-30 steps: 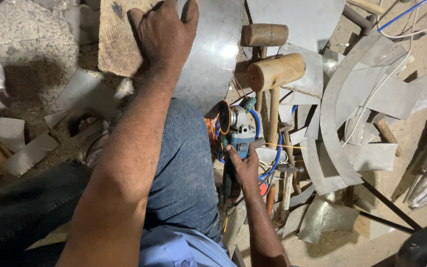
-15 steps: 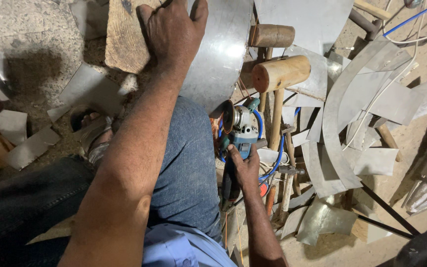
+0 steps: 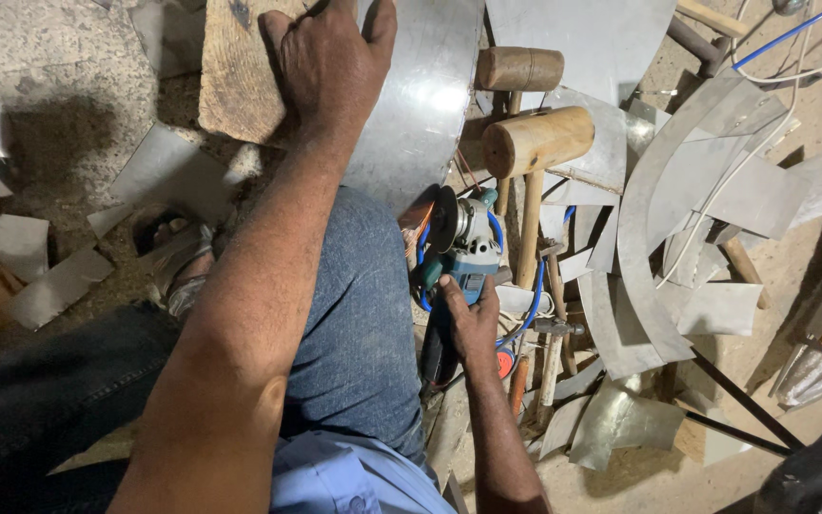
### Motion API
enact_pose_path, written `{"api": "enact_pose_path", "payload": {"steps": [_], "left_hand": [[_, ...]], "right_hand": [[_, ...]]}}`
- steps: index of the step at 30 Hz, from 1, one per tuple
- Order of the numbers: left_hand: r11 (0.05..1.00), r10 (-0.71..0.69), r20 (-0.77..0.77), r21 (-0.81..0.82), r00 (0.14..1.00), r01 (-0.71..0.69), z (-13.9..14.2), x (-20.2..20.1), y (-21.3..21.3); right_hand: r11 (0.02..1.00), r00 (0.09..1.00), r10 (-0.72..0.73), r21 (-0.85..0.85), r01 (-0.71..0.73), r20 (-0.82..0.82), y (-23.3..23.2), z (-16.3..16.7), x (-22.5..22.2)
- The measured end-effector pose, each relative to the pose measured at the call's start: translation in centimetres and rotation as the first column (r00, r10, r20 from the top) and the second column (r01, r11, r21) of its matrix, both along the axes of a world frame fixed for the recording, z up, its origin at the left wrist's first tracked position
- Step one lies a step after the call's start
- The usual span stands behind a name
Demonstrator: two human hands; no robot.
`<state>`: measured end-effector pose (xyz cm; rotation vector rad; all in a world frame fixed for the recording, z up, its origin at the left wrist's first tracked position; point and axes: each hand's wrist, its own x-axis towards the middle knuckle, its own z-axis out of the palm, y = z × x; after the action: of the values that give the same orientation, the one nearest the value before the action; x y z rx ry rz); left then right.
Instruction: The person marks a metal sheet against a curved structure using a pencil, then uses an angle grinder to cut the sheet on a wooden block. The person handles the metal sheet and grinder while seated on the floor.
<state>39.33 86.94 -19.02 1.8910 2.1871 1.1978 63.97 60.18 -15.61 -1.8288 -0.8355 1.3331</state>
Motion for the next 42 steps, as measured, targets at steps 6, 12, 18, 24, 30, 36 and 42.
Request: {"api": "enact_pose_path", "payload": {"steps": [6, 12, 18, 24, 30, 36, 42], "left_hand": [[0.999, 0.044, -0.05, -0.023, 0.998, -0.046, 0.6, -0.1, -0.2], [0.997, 0.014, 0.096, -0.082, 0.995, -0.006, 0.3, 0.1, 0.2], [0.998, 0.03, -0.037, -0.049, 0.999, -0.032, 0.0, 0.0, -0.2], [0.998, 0.032, 0.034, -0.064, 0.999, -0.03, -0.4, 0.1, 0.1], [0.996, 0.034, -0.029, -0.078, 0.999, -0.036, -0.3, 0.0, -0.1], [0.997, 0.041, -0.023, -0.059, 0.999, -0.042, 0.8, 0.0, -0.2], [0.997, 0.055, -0.066, -0.045, 0.996, -0.058, 0.7, -0.1, -0.3]], "right_hand": [[0.999, 0.998, 0.039, -0.02, -0.038, 0.05, -0.4, -0.2, 0.0], [1.0, 0.998, 0.019, -0.019, -0.018, 0.052, -0.4, -0.7, -0.1], [0.997, 0.998, -0.012, -0.077, 0.017, 0.059, -0.3, -0.3, -0.1], [1.0, 0.998, 0.017, -0.018, -0.016, 0.054, -0.3, -0.2, -0.5], [0.999, 0.998, 0.011, -0.045, -0.008, 0.066, 0.1, 0.2, -0.4], [0.998, 0.999, -0.005, -0.06, 0.007, 0.033, 0.1, -0.1, -0.3], [0.998, 0.997, 0.06, -0.03, -0.058, 0.058, 0.1, -0.2, 0.1]]}}
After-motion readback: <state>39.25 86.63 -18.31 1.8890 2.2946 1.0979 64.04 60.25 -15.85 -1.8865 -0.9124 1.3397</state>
